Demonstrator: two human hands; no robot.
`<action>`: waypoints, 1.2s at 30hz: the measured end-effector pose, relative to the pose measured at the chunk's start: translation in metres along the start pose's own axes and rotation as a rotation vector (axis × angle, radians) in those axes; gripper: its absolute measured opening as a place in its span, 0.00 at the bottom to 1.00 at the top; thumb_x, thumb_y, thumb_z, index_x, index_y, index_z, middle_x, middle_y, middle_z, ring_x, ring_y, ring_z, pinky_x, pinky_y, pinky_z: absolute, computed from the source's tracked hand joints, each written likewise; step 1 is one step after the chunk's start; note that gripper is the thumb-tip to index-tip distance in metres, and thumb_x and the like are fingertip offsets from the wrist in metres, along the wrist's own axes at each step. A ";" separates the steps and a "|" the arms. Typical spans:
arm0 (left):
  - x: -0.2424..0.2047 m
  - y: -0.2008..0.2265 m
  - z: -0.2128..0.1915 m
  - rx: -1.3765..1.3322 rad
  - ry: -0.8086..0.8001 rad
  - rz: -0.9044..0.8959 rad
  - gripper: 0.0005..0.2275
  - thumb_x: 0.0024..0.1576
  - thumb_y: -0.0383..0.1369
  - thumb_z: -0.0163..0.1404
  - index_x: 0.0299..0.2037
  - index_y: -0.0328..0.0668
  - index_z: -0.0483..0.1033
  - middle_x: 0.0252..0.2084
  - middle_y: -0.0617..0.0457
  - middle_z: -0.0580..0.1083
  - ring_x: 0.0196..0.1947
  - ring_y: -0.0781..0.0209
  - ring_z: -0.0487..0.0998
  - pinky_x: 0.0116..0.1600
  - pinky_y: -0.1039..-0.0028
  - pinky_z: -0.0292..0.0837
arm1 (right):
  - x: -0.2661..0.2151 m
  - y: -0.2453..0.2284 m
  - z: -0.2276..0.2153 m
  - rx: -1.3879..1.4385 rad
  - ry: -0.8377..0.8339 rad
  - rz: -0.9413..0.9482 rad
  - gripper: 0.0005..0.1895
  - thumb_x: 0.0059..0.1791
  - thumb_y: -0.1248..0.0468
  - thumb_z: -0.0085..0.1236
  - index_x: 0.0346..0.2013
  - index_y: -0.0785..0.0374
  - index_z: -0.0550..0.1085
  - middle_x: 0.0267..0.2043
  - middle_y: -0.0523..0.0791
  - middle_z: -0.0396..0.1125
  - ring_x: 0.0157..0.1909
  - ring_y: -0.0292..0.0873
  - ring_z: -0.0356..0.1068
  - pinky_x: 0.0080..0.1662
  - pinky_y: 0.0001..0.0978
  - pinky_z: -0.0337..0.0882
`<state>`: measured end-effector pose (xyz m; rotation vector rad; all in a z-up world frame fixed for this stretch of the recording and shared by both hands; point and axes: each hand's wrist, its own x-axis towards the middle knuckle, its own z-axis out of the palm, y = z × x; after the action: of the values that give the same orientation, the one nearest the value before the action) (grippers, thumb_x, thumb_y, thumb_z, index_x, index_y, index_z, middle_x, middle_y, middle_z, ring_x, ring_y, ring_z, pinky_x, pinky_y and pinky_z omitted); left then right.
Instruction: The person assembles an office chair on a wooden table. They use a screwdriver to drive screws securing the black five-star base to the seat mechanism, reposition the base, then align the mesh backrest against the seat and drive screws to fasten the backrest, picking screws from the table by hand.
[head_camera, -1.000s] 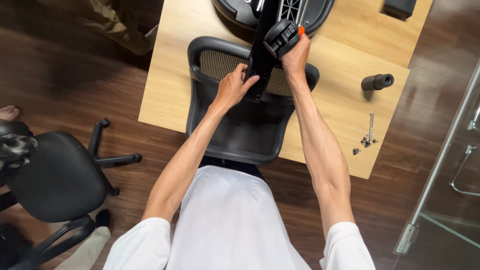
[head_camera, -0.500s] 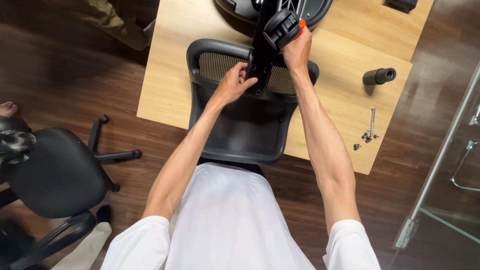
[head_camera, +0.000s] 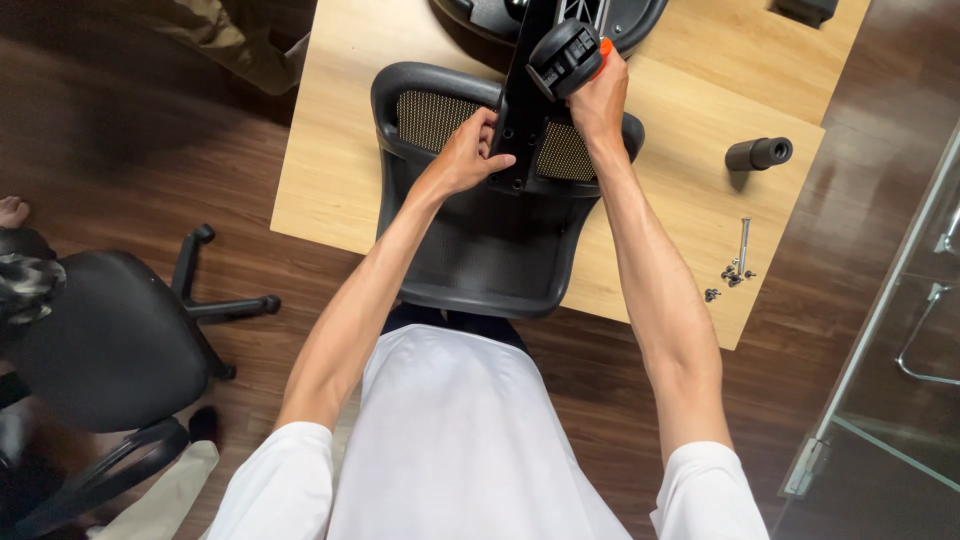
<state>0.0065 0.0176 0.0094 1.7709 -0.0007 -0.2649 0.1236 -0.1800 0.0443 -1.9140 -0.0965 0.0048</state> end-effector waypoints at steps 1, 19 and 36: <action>0.001 0.001 -0.001 -0.001 -0.003 0.000 0.23 0.51 0.28 0.66 0.51 0.33 0.67 0.27 0.61 0.61 0.26 0.71 0.63 0.33 0.78 0.65 | 0.000 0.002 -0.001 -0.001 0.002 0.002 0.05 0.51 0.69 0.59 0.33 0.66 0.72 0.23 0.41 0.69 0.22 0.33 0.69 0.25 0.26 0.69; -0.001 -0.006 -0.009 -0.092 -0.048 -0.004 0.17 0.52 0.29 0.66 0.45 0.37 0.70 0.26 0.63 0.69 0.27 0.74 0.66 0.34 0.79 0.65 | -0.002 0.002 0.001 -0.027 -0.025 -0.066 0.04 0.51 0.68 0.58 0.34 0.67 0.74 0.27 0.41 0.72 0.28 0.34 0.72 0.31 0.28 0.72; 0.000 0.009 -0.010 -0.024 -0.025 -0.084 0.17 0.52 0.29 0.66 0.46 0.36 0.72 0.25 0.61 0.67 0.25 0.74 0.63 0.33 0.79 0.65 | -0.099 0.007 -0.064 0.109 0.143 0.160 0.10 0.58 0.61 0.57 0.46 0.67 0.78 0.26 0.39 0.68 0.23 0.30 0.63 0.27 0.22 0.62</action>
<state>0.0093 0.0254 0.0196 1.7459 0.0589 -0.3466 0.0283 -0.2497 0.0547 -1.8031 0.1504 -0.0182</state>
